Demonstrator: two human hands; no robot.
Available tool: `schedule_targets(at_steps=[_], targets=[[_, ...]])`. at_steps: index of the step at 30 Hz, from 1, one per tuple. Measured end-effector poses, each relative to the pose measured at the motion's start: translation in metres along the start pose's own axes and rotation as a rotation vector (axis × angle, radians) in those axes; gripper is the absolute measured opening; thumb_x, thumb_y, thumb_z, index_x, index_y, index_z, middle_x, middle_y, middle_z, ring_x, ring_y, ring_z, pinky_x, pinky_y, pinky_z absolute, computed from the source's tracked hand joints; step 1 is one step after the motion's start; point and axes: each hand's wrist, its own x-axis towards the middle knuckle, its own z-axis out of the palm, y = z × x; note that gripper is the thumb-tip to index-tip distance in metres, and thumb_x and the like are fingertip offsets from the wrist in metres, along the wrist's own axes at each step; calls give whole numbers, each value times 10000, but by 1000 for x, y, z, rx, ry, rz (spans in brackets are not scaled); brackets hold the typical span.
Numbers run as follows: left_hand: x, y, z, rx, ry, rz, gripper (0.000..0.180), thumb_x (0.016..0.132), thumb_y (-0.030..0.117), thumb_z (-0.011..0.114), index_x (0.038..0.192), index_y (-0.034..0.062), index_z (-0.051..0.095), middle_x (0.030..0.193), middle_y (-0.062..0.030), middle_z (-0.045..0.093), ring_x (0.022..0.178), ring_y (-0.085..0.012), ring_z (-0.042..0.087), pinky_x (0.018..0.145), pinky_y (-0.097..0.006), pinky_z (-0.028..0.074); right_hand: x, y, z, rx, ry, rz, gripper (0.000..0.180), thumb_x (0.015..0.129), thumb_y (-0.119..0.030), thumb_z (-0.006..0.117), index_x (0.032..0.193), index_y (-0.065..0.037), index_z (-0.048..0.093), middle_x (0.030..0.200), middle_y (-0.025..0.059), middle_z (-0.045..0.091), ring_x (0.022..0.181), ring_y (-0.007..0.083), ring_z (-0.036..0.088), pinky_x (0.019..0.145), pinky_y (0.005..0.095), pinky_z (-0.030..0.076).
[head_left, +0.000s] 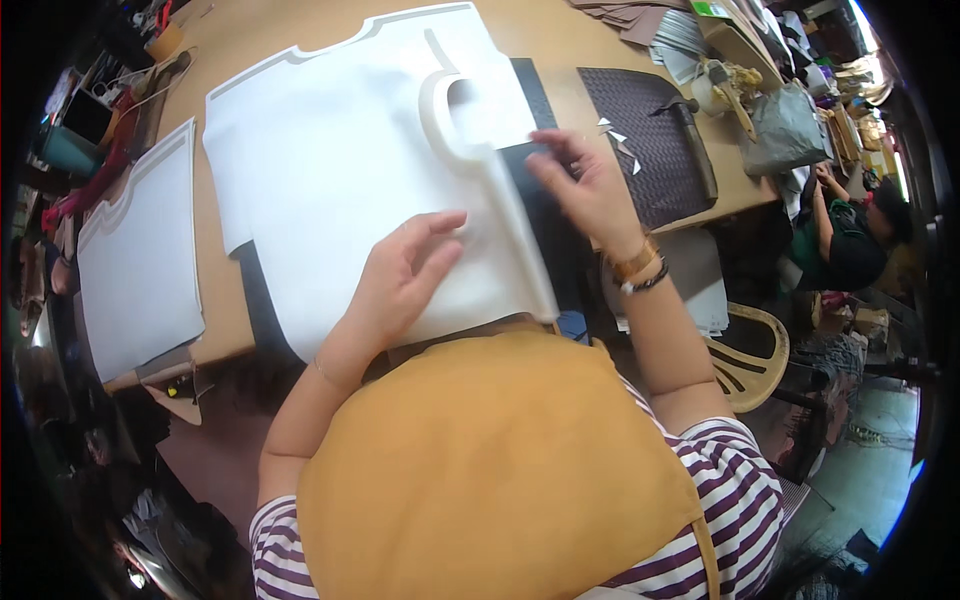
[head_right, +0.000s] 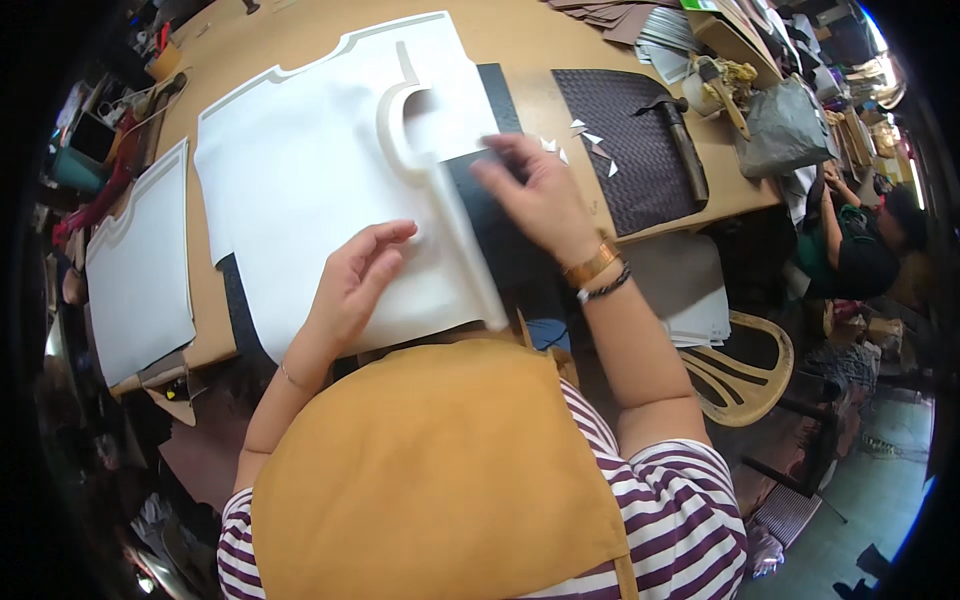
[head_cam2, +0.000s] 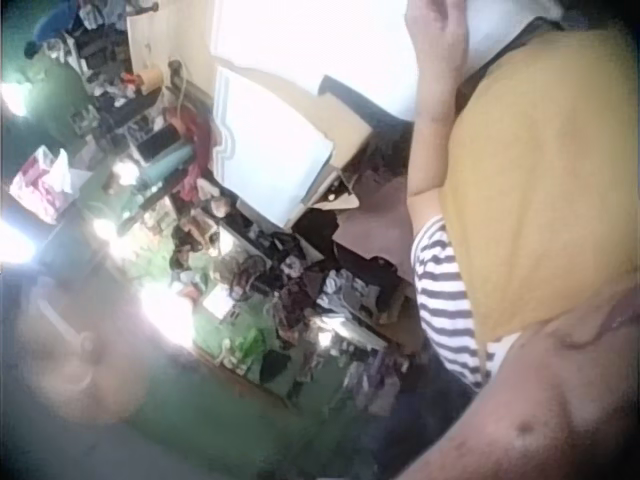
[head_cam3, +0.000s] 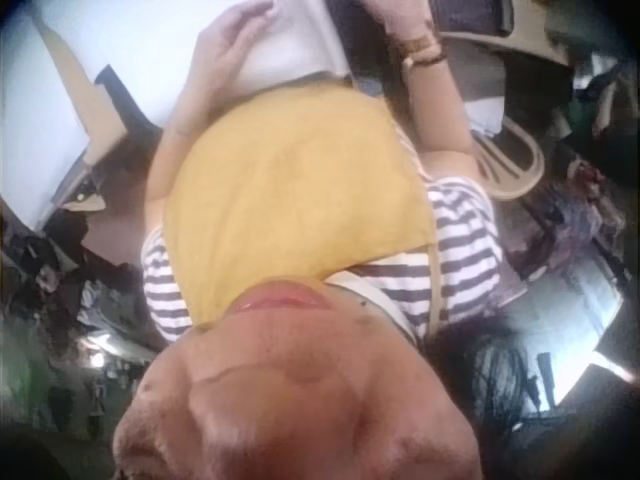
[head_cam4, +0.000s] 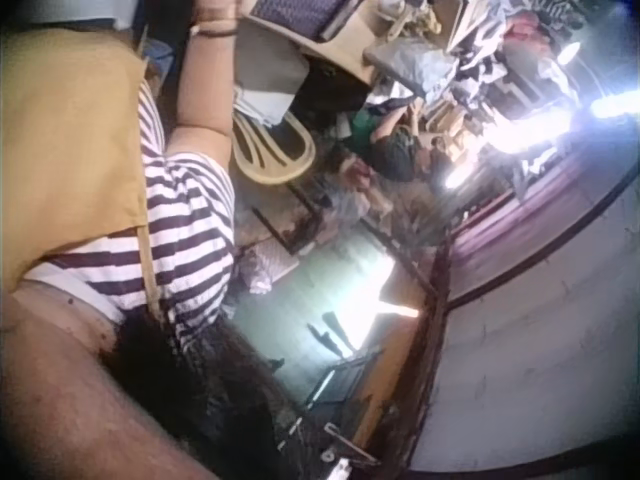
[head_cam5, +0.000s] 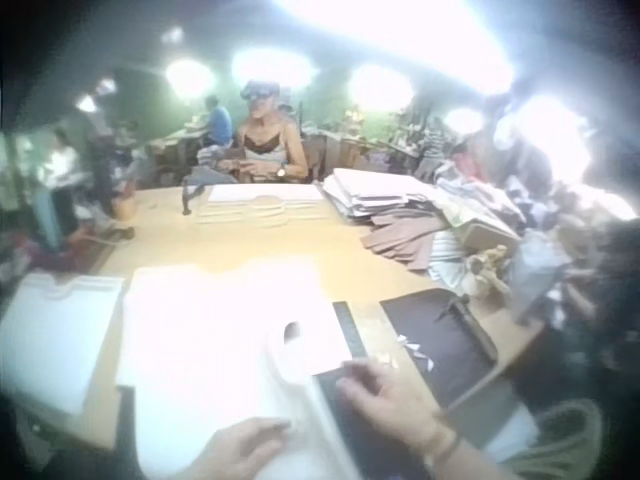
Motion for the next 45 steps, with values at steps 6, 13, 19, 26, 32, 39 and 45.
schedule_targets(at_steps=[6,13,19,26,32,39,45], targets=[[-19,-1,1,947,-79,102,669,858,517,641,1388,134,504,1514,-209,340,1404,-408,306,1103,-584,256,21,87,-90,-606,228,-94,341,891,-238,655,1150,-15,644,1065,177,674,1014,264,641,883,350,495],[-20,-3,7,1003,-164,125,783,814,617,631,1443,189,445,1551,-195,284,1437,-416,238,1089,-669,200,34,183,-222,-1403,414,112,480,903,-225,575,1343,-58,481,1189,210,612,1067,414,591,917,453,483],[-15,-2,27,933,-294,219,811,804,670,597,1464,236,413,1567,-171,258,1440,-407,227,1087,-687,181,45,185,-244,-1202,330,218,503,895,-284,568,1310,-15,481,1078,322,606,984,471,614,879,511,491],[-6,-9,39,965,-300,253,832,781,668,623,1470,264,390,1532,-148,297,1417,-378,246,1089,-666,203,38,133,-196,-797,339,130,495,892,-409,644,1172,-6,581,910,218,665,858,345,662,777,423,519],[-3,-4,41,1004,-287,251,846,759,662,643,1468,276,389,1450,-138,365,1348,-368,316,1075,-643,225,-12,14,-68,-236,-112,-115,312,944,-246,617,1142,-12,559,774,136,605,718,261,605,687,375,496],[0,-3,40,1000,-302,266,870,740,643,673,1476,291,371,1465,-133,355,1365,-358,309,1085,-636,222,-19,11,-52,-422,-247,-136,308,957,-302,579,1049,-13,522,820,228,604,794,378,622,701,409,490],[-8,0,34,936,-286,131,908,781,667,615,1509,210,323,1566,-167,237,1450,-379,202,1096,-681,152,-31,-7,-55,-513,-351,-98,307,953,-304,588,1029,-13,522,743,206,601,743,399,630,649,441,483]])
